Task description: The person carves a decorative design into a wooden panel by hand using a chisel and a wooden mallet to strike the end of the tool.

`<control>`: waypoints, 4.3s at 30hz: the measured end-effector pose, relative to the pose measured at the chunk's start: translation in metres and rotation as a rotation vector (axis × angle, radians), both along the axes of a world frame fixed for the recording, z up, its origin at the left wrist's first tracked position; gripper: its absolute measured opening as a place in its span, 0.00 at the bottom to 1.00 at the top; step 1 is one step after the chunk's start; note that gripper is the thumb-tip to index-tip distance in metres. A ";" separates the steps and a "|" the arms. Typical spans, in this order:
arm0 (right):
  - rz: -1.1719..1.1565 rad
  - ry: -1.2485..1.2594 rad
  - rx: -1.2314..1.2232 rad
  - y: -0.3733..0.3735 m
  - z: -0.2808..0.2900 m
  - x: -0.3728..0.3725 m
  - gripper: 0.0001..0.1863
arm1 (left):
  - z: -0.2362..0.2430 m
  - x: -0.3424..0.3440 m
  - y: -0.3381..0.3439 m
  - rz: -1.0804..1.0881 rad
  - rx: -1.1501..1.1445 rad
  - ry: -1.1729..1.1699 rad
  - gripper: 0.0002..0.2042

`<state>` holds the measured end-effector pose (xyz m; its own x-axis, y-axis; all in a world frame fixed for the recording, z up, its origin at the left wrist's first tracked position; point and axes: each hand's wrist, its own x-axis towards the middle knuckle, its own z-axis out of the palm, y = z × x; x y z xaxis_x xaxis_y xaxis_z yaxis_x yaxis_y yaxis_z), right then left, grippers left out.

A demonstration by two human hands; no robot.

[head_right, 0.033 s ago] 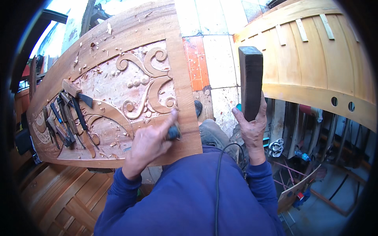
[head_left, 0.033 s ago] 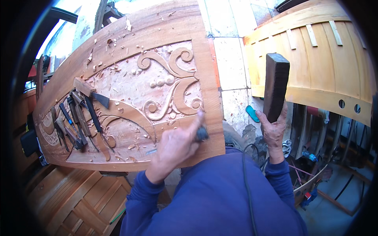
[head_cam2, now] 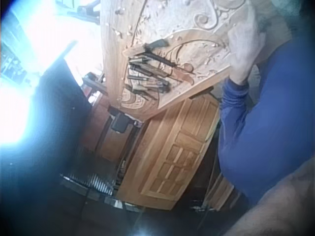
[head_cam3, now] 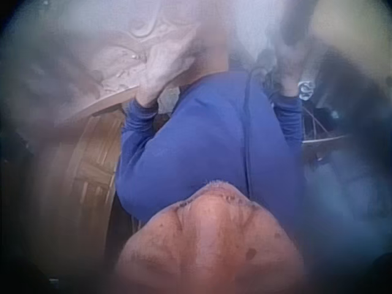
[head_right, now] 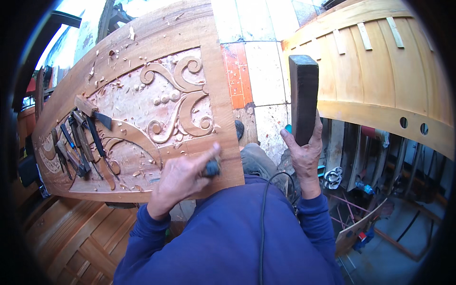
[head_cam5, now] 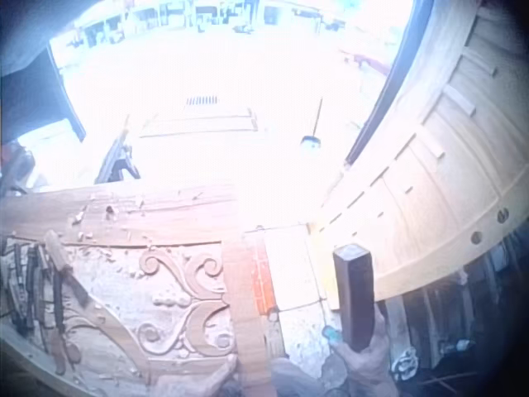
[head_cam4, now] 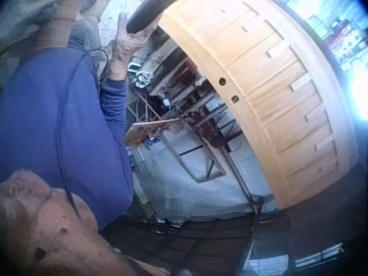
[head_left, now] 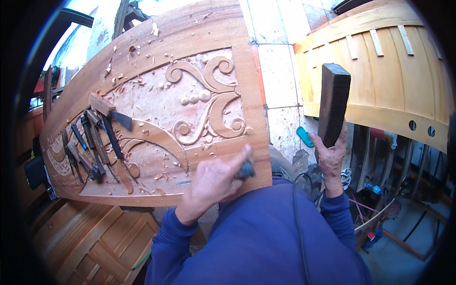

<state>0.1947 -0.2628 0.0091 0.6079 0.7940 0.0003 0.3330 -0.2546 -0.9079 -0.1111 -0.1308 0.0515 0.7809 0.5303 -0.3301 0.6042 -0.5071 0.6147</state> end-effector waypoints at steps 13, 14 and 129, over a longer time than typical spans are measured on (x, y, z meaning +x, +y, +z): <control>0.062 0.001 -0.024 0.010 -0.001 -0.009 0.49 | -0.003 0.047 0.009 0.261 -0.254 -0.561 0.31; 0.041 0.069 -0.007 0.010 0.000 -0.012 0.48 | -0.014 0.053 0.026 0.380 -0.185 -0.801 0.28; -0.136 -0.200 0.033 0.008 0.061 0.004 0.39 | -0.039 0.155 0.025 0.407 0.255 -0.914 0.13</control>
<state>0.1987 -0.2551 0.0697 0.6941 0.7028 0.1560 0.4722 -0.2809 -0.8355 0.0435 -0.1057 0.0121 0.4231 0.7814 0.4587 0.1154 -0.5486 0.8281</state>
